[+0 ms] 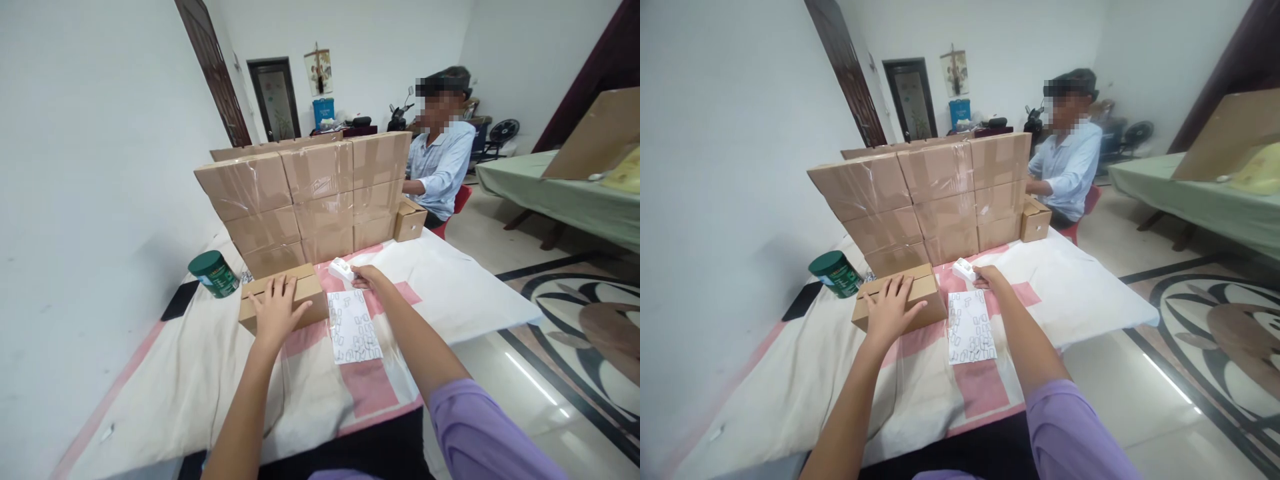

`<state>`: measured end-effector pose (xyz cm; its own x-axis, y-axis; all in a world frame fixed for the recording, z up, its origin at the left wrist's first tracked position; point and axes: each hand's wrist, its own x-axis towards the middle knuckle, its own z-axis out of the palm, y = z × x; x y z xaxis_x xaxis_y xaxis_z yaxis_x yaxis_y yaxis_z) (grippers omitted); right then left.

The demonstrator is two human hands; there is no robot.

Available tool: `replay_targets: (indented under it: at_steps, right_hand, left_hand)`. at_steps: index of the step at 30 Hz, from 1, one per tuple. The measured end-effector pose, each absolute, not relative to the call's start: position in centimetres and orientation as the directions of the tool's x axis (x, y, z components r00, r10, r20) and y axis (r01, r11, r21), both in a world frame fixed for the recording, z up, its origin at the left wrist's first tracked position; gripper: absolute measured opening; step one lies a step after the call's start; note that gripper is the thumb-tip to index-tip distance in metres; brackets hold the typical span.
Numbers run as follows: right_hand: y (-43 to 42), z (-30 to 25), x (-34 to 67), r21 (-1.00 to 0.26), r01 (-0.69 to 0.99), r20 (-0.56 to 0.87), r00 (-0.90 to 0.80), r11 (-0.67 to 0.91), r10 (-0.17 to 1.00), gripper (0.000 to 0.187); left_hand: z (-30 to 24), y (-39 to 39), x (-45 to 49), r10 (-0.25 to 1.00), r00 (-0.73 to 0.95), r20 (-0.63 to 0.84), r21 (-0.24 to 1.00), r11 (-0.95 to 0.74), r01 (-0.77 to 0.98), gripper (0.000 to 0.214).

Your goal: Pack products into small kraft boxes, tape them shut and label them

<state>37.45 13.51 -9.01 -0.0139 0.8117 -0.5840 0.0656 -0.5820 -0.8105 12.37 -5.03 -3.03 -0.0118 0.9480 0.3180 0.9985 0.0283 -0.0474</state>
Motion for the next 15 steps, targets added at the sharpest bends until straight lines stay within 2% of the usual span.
replay_targets:
  at_steps: [15]
  right_hand:
    - [13.49,-8.72,37.2,-0.808,0.08,-0.586,0.002,-0.584,0.811,0.038]
  left_hand:
    - [-3.11,-4.81,12.43,0.943,-0.023,0.333,-0.039,0.038,0.999,0.064]
